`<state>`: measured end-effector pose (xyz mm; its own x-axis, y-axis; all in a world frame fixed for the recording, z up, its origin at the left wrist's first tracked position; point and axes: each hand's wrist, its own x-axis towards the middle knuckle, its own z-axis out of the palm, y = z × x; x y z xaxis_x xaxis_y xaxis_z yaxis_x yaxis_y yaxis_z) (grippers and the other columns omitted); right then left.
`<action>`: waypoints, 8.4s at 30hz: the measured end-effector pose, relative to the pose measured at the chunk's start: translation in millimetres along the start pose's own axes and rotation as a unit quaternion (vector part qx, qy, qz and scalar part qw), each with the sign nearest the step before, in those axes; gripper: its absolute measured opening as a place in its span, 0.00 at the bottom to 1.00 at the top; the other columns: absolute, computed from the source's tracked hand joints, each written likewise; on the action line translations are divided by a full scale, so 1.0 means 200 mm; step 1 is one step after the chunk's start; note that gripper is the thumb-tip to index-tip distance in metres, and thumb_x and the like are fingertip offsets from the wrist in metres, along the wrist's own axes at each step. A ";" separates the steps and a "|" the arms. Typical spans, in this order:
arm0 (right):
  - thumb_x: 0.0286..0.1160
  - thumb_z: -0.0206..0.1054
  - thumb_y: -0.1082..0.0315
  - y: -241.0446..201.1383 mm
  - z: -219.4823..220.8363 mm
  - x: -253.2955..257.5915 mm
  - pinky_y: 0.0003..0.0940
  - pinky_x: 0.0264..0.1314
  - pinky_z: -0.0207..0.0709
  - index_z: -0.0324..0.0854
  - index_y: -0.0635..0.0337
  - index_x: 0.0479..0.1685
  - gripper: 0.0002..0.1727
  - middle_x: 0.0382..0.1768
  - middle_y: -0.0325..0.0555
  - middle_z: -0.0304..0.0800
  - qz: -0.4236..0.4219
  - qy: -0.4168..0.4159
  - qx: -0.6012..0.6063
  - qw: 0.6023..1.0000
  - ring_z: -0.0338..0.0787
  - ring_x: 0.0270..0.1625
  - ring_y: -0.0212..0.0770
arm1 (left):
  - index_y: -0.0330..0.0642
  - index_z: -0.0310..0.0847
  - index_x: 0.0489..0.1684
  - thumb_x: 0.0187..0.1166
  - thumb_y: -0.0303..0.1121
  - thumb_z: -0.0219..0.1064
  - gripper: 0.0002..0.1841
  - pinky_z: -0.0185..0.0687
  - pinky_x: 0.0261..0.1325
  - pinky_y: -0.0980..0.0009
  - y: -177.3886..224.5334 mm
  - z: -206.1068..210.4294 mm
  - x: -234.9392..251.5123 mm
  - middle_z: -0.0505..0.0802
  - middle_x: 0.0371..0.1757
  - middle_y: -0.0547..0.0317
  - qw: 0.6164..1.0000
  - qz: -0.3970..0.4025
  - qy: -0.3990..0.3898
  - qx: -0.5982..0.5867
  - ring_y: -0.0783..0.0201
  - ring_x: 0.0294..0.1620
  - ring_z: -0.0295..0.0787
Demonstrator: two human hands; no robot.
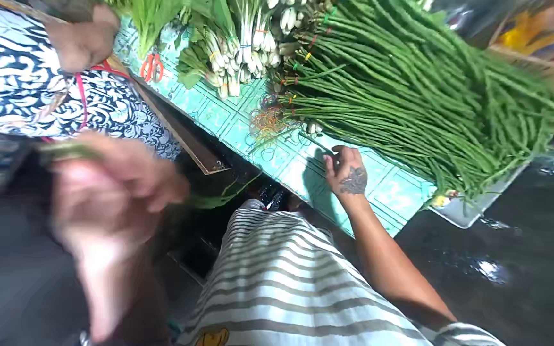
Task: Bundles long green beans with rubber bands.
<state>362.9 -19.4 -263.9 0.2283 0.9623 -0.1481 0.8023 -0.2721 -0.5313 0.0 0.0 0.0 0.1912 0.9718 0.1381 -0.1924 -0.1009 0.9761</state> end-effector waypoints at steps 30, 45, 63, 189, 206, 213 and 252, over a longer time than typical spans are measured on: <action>0.79 0.70 0.63 -0.86 -0.57 -0.03 0.37 0.62 0.83 0.96 0.55 0.49 0.10 0.50 0.47 0.93 -0.467 0.039 0.327 0.821 0.89 0.56 0.40 | 0.41 0.81 0.45 0.82 0.27 0.54 0.09 0.71 0.22 0.76 -0.31 0.43 0.14 0.83 0.26 0.67 0.925 -0.075 -0.192 0.319 0.75 0.20 0.73; 0.73 0.75 0.72 -0.77 -0.74 0.04 0.32 0.51 0.92 0.93 0.66 0.43 0.06 0.47 0.49 0.94 -0.476 0.009 0.419 0.773 0.94 0.48 0.36 | 0.38 0.88 0.51 0.87 0.29 0.58 0.11 0.87 0.39 0.71 -0.29 0.50 0.11 0.92 0.37 0.59 0.981 -0.144 -0.132 0.000 0.69 0.33 0.87; 0.89 0.55 0.67 -0.44 -0.49 0.09 0.43 0.56 0.91 0.69 0.70 0.76 0.22 0.67 0.56 0.83 -0.284 0.051 0.460 0.839 0.92 0.56 0.44 | 0.39 0.84 0.62 0.87 0.27 0.58 0.13 0.89 0.46 0.68 -0.26 0.42 0.13 0.93 0.44 0.64 0.988 -0.002 -0.037 0.148 0.70 0.39 0.89; 0.83 0.68 0.57 -0.29 -0.31 -0.17 0.46 0.74 0.76 0.77 0.36 0.67 0.16 0.65 0.43 0.90 -0.174 0.000 0.873 0.456 0.89 0.64 0.43 | 0.48 0.82 0.51 0.83 0.33 0.66 0.05 0.82 0.44 0.68 -0.87 0.81 0.26 0.86 0.35 0.58 0.875 -0.274 -0.157 -0.368 0.66 0.32 0.83; 0.74 0.75 0.58 -0.37 -0.51 -0.21 0.38 0.62 0.68 0.89 0.49 0.34 0.07 0.30 0.30 0.93 -0.329 0.167 0.394 0.842 0.83 0.43 0.29 | 0.46 0.84 0.52 0.84 0.30 0.65 0.06 0.87 0.33 0.71 -0.78 0.73 0.29 0.88 0.33 0.57 0.919 -0.293 -0.152 -0.213 0.68 0.26 0.84; 0.77 0.74 0.56 -0.45 -0.38 -0.18 0.35 0.48 0.88 0.63 0.35 0.85 0.36 0.72 0.51 0.85 -0.165 -0.063 0.826 0.535 0.94 0.51 0.43 | 0.48 0.86 0.52 0.78 0.31 0.73 0.08 0.85 0.46 0.67 -0.83 0.70 0.21 0.90 0.40 0.57 0.916 -0.189 -0.195 -0.295 0.66 0.35 0.86; 0.68 0.73 0.67 -0.46 -0.63 -0.22 0.34 0.58 0.76 0.87 0.52 0.38 0.04 0.35 0.33 0.92 -0.321 0.215 0.404 0.829 0.86 0.48 0.32 | 0.37 0.81 0.59 0.79 0.22 0.68 0.13 0.87 0.32 0.70 -0.73 0.67 0.33 0.91 0.41 0.52 0.981 -0.060 -0.179 0.053 0.64 0.29 0.87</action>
<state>347.5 -37.5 -103.4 0.2127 0.7710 0.6002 0.2441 0.5529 -0.7967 168.6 50.5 -110.4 0.5357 0.8428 0.0524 -0.0494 -0.0306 0.9983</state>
